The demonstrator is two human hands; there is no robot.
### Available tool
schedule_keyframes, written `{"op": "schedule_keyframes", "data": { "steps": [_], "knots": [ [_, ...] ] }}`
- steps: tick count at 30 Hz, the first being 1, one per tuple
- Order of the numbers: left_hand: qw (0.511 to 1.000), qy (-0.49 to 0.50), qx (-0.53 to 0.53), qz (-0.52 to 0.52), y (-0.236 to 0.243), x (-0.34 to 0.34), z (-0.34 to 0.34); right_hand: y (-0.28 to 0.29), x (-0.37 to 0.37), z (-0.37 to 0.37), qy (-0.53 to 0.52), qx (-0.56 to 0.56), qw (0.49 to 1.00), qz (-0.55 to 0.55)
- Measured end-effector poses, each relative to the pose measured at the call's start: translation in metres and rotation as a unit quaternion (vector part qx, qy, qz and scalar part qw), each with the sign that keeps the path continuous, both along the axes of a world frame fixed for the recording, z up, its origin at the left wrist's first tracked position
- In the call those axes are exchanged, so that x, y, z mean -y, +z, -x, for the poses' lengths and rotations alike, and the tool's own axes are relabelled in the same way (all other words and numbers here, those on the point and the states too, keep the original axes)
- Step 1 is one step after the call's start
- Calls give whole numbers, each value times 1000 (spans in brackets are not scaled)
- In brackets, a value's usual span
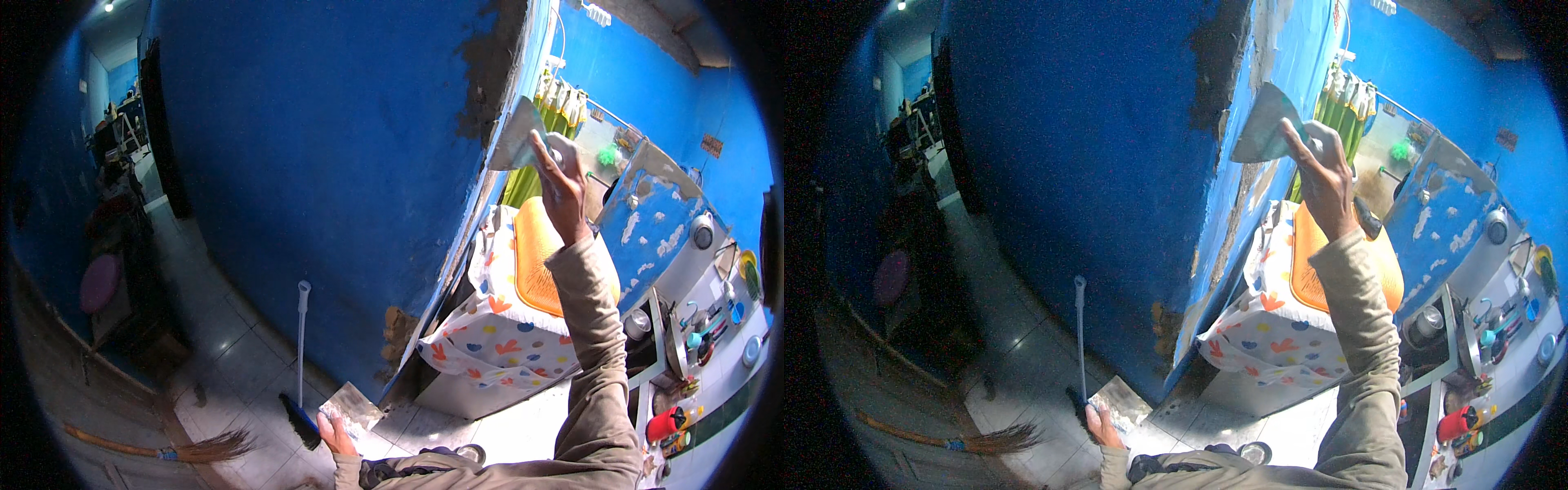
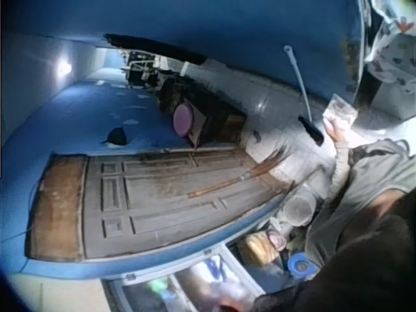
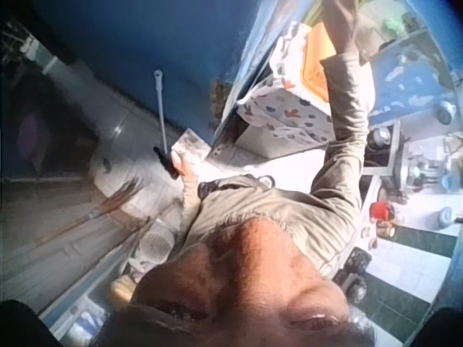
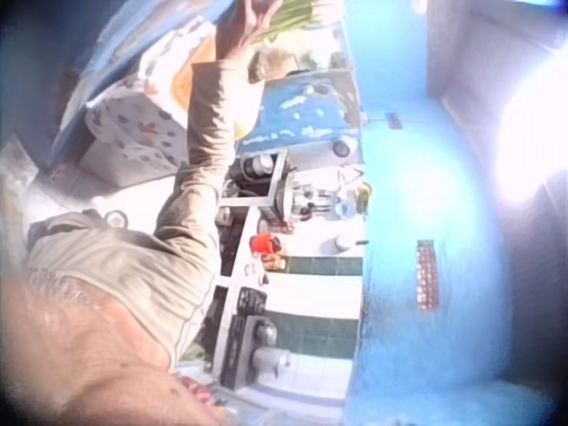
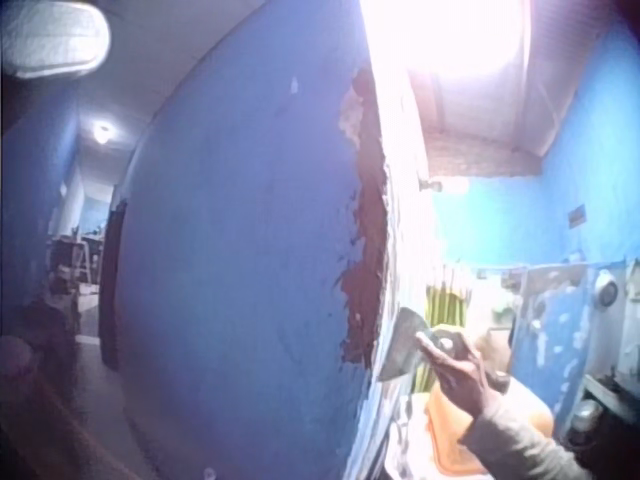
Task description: The person scoops plaster from a metal bowl onto a hawk and applies it to a blue wall using a trowel. They repeatedly smooth the plaster over damaged areas, occasionally scraping excess back into the bowl.
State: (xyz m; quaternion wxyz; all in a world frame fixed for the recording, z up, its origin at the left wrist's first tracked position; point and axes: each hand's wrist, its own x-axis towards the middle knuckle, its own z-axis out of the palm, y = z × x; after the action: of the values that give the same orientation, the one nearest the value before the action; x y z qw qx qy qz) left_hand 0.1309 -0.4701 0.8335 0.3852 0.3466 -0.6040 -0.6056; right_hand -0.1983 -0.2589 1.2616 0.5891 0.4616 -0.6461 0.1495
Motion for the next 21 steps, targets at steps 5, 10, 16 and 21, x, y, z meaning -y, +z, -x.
{"op": "schedule_keyframes", "data": {
  "steps": [5, 10, 16, 21],
  "knots": [
    [1000, 16, -10, 13, -20, 3, 3, 1, -13, -34, -10, -34, 999, 24],
    [1000, -5, -7, 15, 2, 2, 6, 30, -22, -71, -57, -133, 989, 13],
    [999, -35, -16, 0, 3, 4, 6, 37, -12, -121, -92, -100, 990, -26],
    [999, -39, -31, -12, 15, 2, 8, -4, -13, -137, -150, -87, 975, -141]
  ]
}}
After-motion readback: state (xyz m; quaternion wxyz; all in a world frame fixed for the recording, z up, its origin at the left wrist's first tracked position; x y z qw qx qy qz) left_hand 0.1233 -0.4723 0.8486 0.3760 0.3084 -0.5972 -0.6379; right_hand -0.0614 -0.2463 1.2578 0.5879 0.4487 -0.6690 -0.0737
